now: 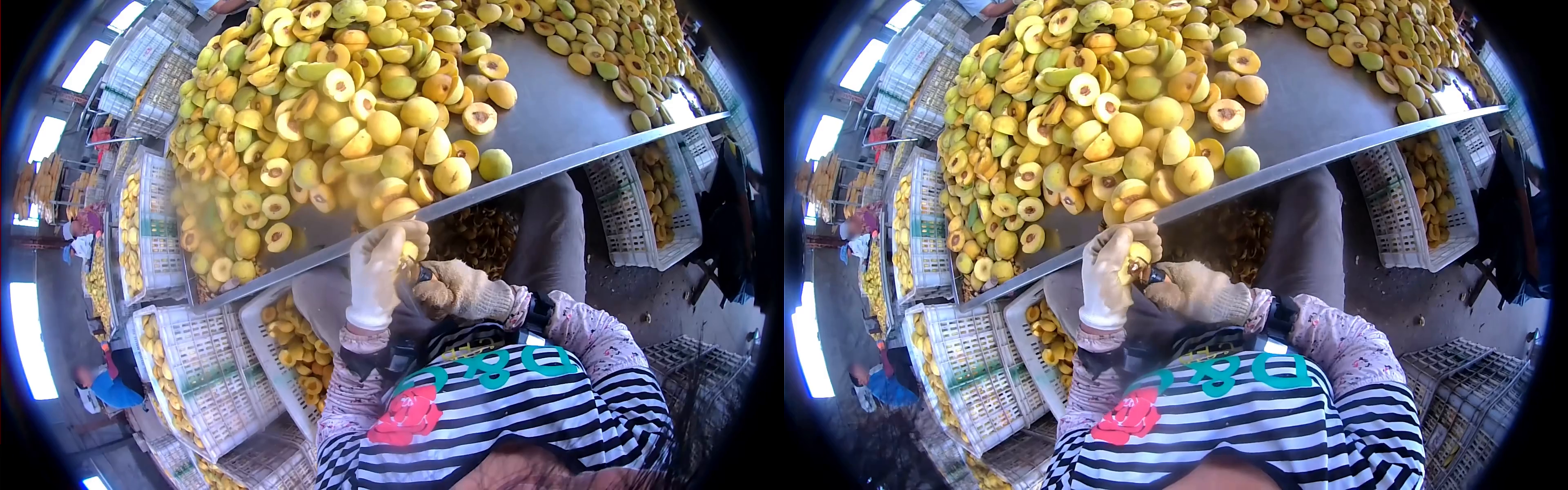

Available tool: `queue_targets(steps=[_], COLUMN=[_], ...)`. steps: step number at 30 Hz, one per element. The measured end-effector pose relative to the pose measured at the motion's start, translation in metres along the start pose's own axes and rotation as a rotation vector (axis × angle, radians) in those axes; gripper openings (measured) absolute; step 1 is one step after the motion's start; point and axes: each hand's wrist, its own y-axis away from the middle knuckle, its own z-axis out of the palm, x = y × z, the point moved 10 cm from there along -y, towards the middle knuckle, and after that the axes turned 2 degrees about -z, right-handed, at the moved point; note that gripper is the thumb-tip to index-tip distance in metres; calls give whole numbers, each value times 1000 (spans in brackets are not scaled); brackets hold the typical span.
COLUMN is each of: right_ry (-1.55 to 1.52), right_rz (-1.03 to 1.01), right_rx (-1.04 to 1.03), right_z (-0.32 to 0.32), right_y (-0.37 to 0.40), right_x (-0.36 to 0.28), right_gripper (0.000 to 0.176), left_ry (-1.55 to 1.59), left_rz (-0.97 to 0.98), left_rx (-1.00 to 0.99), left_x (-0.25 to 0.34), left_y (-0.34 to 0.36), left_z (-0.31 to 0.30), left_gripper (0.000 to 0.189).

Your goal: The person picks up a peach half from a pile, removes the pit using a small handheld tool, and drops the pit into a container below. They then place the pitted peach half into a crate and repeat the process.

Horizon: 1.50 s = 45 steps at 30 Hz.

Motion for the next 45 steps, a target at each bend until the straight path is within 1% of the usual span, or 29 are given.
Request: queue_targets(steps=[1, 2, 4, 5, 6, 8, 9, 12, 13, 15, 16, 17, 18, 20, 23, 24, 26, 27, 28, 30, 33, 34, 35, 38, 39, 42, 43, 45], right_ry=[19, 37, -68, -109, -42, -15, -90, 16, -107, -122, -130, -21, 28, 34, -264, -712, -990, -1067, -907, -575, -304, -213, -111, -191, -510, -637, -402, -214], right_rz=[-2, -4, 165, 254, 205, -13, -78, -37, 71, 143, 190, 189, 54, 20, 97, 210, 216, 234, 223, 175, 52, 13, 52, 74, 300, 243, 285, 138], right_rx=[20, 42, -109, -179, -173, -21, 38, 4, -47, -140, -194, -96, -1, 13, -96, -226, -328, -363, -307, -208, -23, 41, 85, 92, -120, -186, -102, -48], right_z=[-3, -6, 6, 11, 8, -1, -2, -6, 0, 3, 8, 3, -1, -2, 5, 23, 45, 52, 48, 35, 18, 11, 4, 4, 20, 25, 13, 6], right_y=[0, 1, 4, 8, 6, 1, 3, 4, 6, 6, 9, 5, 4, -1, 2, 12, 26, 29, 27, 18, 3, 1, 2, -2, 10, 4, 1, -7], right_x=[1, 1, 3, 3, -4, -4, -13, -21, -16, -8, 1, 15, -1, 7, 5, 8, -11, 0, 9, 16, 23, 20, 23, 35, 20, 13, 17, 10], right_gripper=[44, 44, 43, 43, 42, 40, 42, 43, 43, 43, 42, 41, 40, 39, 38, 37, 37, 38, 37, 36, 31, 30, 29, 32, 34, 43, 45, 45], left_ry=[-29, -101, -247, -303, -261, -170, -148, 1, 41, -33, -63, -60, -139, -227, 92, 24, -49, 153, 254, 304, 146, 71, -4, -134, -163, -221, -241, 92], left_rz=[76, 276, 674, 818, 680, 382, 205, 327, 494, 444, 412, 98, -37, -112, 269, 499, 600, 380, 238, 68, 61, 93, 124, 272, 330, 580, 641, 332], left_rx=[10, 89, 245, 257, 163, -13, -71, -48, 107, 111, 123, -20, -104, -287, -40, 38, 132, 91, 65, -83, -164, -163, -162, -154, -149, -66, -21, -92], left_x=[2, 18, 43, 44, 37, 18, 10, 27, 34, 32, 31, 13, 0, 2, 30, 39, 12, -1, -11, -9, 1, 3, 4, 18, 24, 30, 29, 3], left_y=[0, 5, 32, 39, 27, 14, 9, 14, 22, 14, 13, 0, -7, -13, -5, 7, 16, 8, 2, -2, -8, -11, -14, -12, -10, 2, 5, -8], left_z=[-2, -1, 11, 11, 11, 7, 7, 16, 12, 9, 5, 8, 9, 18, 17, 12, 2, -4, -5, 7, 12, 11, 10, 10, 9, 9, 7, 0], left_gripper=[29, 29, 31, 31, 32, 33, 27, 28, 30, 31, 31, 30, 34, 34, 34, 34, 34, 30, 29, 30, 31, 31, 32, 33, 33, 33, 34, 34])
